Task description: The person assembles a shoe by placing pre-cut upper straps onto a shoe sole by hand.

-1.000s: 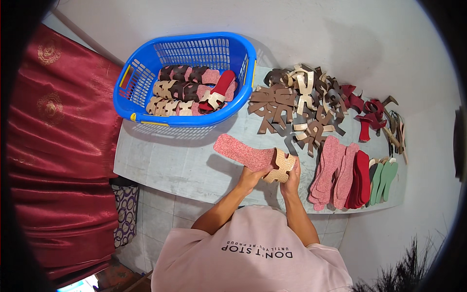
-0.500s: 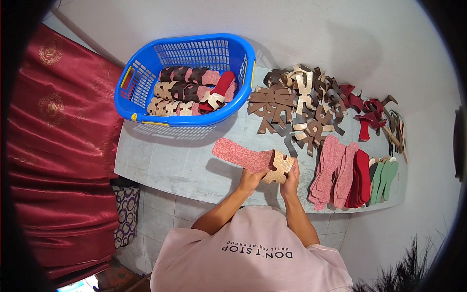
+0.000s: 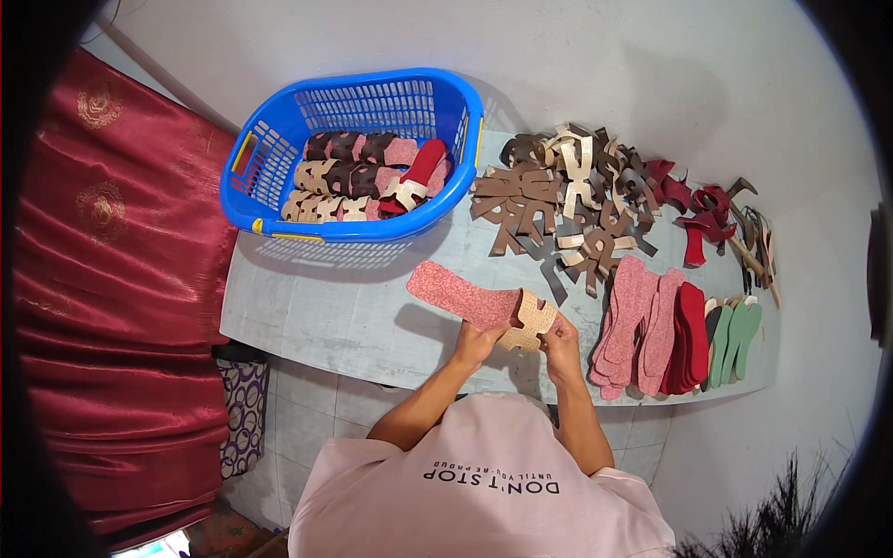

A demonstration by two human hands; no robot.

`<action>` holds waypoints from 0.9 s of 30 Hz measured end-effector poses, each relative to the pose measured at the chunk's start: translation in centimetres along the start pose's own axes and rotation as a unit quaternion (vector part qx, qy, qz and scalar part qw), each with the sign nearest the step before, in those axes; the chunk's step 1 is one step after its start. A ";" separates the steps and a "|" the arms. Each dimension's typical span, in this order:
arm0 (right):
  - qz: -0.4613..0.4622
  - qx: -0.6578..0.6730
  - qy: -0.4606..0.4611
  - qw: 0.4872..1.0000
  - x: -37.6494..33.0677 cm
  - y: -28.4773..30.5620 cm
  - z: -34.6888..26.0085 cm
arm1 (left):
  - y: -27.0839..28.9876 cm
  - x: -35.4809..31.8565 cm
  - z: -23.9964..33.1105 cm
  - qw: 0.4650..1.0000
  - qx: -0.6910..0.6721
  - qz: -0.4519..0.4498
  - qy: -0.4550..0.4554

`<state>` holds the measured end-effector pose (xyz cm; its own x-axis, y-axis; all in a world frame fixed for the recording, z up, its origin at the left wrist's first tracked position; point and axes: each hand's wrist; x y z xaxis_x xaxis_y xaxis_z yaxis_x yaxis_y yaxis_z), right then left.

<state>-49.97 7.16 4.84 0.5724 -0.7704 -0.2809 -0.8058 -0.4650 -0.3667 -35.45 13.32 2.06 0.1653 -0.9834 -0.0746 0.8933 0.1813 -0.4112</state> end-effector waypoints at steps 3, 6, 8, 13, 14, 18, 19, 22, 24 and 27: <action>-0.028 -0.048 -0.070 0.996 -0.7 1.2 -0.7 | 0.8 -0.4 -0.4 1.000 0.000 -0.022 -0.003; -0.048 -0.066 -0.074 0.994 -1.2 1.2 -0.7 | 1.3 -0.6 -0.5 0.998 0.038 -0.046 0.021; -0.046 -0.054 -0.059 0.996 -1.5 1.1 -0.4 | 0.9 -0.9 -0.6 0.998 0.021 -0.041 0.032; -0.001 -0.055 0.013 0.998 -1.9 1.1 0.3 | -0.3 -1.0 0.1 0.998 0.027 -0.038 0.052; 0.002 -0.055 0.014 0.998 -2.0 1.4 0.5 | -0.5 -1.0 0.1 0.997 0.023 -0.047 0.049; 0.025 -0.056 0.053 0.997 -2.6 1.8 0.7 | -1.0 -0.3 -0.5 0.997 0.003 -0.053 0.064; 0.042 -0.068 0.046 0.996 -2.8 1.7 0.5 | -1.2 -0.3 -0.7 0.996 0.003 -0.056 0.065; 0.083 -0.067 0.046 0.993 -3.2 2.6 1.1 | -2.9 -0.2 -0.9 0.999 -0.010 -0.038 0.032; 0.110 -0.018 0.066 0.992 -3.5 2.6 1.1 | -3.8 0.0 -1.0 0.997 -0.043 -0.050 0.048; 0.128 0.040 0.108 0.985 -3.9 4.7 1.3 | -5.6 0.3 -2.2 0.996 -0.012 -0.075 0.052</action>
Point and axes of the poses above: each hand's wrist, its own x-axis towards the middle knuckle, its own y-axis out of the back of the hand, z = x × y, and after that the axes turned 12 degrees about -z, right-handed
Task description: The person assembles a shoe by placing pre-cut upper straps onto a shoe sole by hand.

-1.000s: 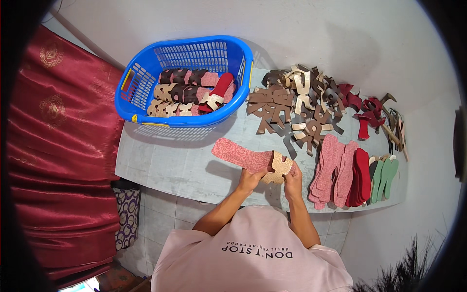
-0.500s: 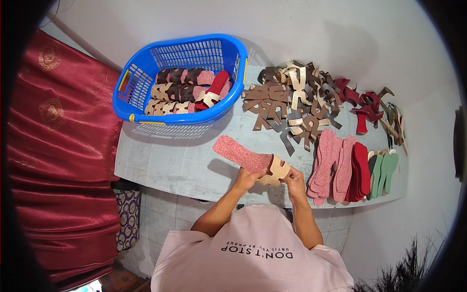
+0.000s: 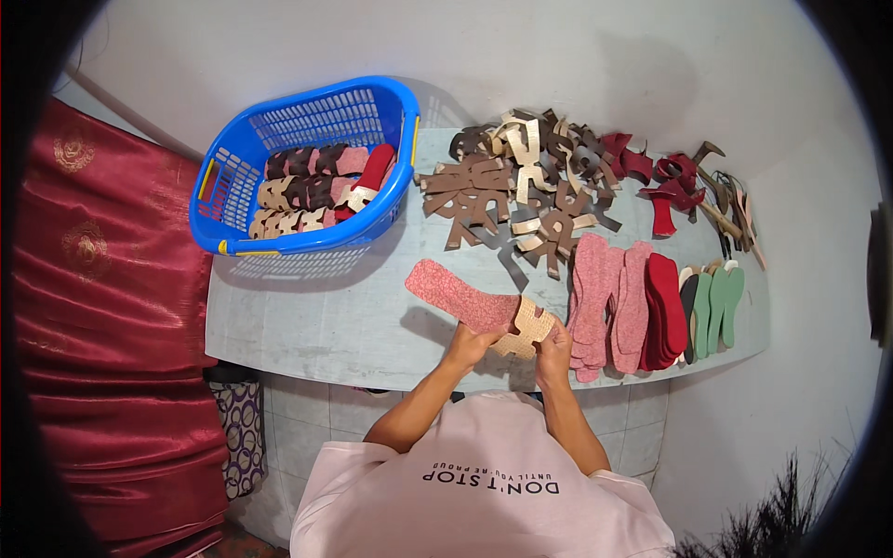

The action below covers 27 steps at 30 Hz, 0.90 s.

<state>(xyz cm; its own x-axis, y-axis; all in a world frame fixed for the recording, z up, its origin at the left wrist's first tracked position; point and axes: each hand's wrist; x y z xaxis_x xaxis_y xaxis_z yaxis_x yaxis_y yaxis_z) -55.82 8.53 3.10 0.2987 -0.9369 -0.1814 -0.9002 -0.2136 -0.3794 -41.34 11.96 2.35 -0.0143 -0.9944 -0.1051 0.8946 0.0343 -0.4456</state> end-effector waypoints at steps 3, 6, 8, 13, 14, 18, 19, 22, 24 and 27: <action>-0.016 0.013 0.033 0.999 0.1 2.0 -1.2 | -2.7 0.2 -0.3 1.000 -0.016 -0.001 -0.012; -0.023 0.023 0.051 0.998 0.1 3.8 -2.5 | -4.6 1.1 -0.4 1.000 -0.007 -0.002 -0.009; -0.017 0.033 0.054 0.998 0.0 5.0 -3.1 | -6.2 1.5 -0.5 1.000 -0.002 0.000 -0.011; -0.018 -0.042 -0.006 0.999 -0.2 6.7 -5.6 | -8.3 2.3 -0.6 1.000 0.008 -0.001 0.004; -0.017 -0.041 -0.004 0.999 -0.2 7.4 -5.6 | -8.6 2.5 -0.7 1.000 0.003 -0.005 0.012; -0.061 -0.043 -0.036 0.997 0.0 10.4 -5.7 | -10.5 2.9 -1.5 1.000 0.002 0.013 0.007; -0.073 -0.038 -0.033 0.996 0.1 10.9 -5.8 | -11.0 3.0 -1.7 1.000 0.003 0.014 0.008; -0.084 -0.007 0.005 0.996 0.3 12.4 -5.7 | -12.6 3.2 -2.2 1.000 -0.011 0.018 0.016; -0.096 0.003 0.011 0.995 0.5 13.2 -6.2 | -13.3 3.5 -2.3 1.000 -0.006 0.008 0.014; -0.104 -0.014 0.001 0.994 0.6 14.1 -7.3 | -14.3 4.1 -2.5 1.000 -0.008 0.008 0.000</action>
<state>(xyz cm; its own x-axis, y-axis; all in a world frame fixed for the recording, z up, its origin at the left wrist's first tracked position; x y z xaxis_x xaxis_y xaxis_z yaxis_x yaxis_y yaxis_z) -70.67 2.96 4.24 0.4790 -0.8721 -0.0995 -0.8276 -0.4109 -0.3825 -55.37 7.67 6.06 0.0002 -0.9936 -0.1127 0.8879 0.0520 -0.4571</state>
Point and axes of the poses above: each hand's wrist, its own x-axis towards the middle knuckle, its own y-axis out of the back of the hand, z = x × y, and after that the axes turned 12 degrees about -z, right-handed
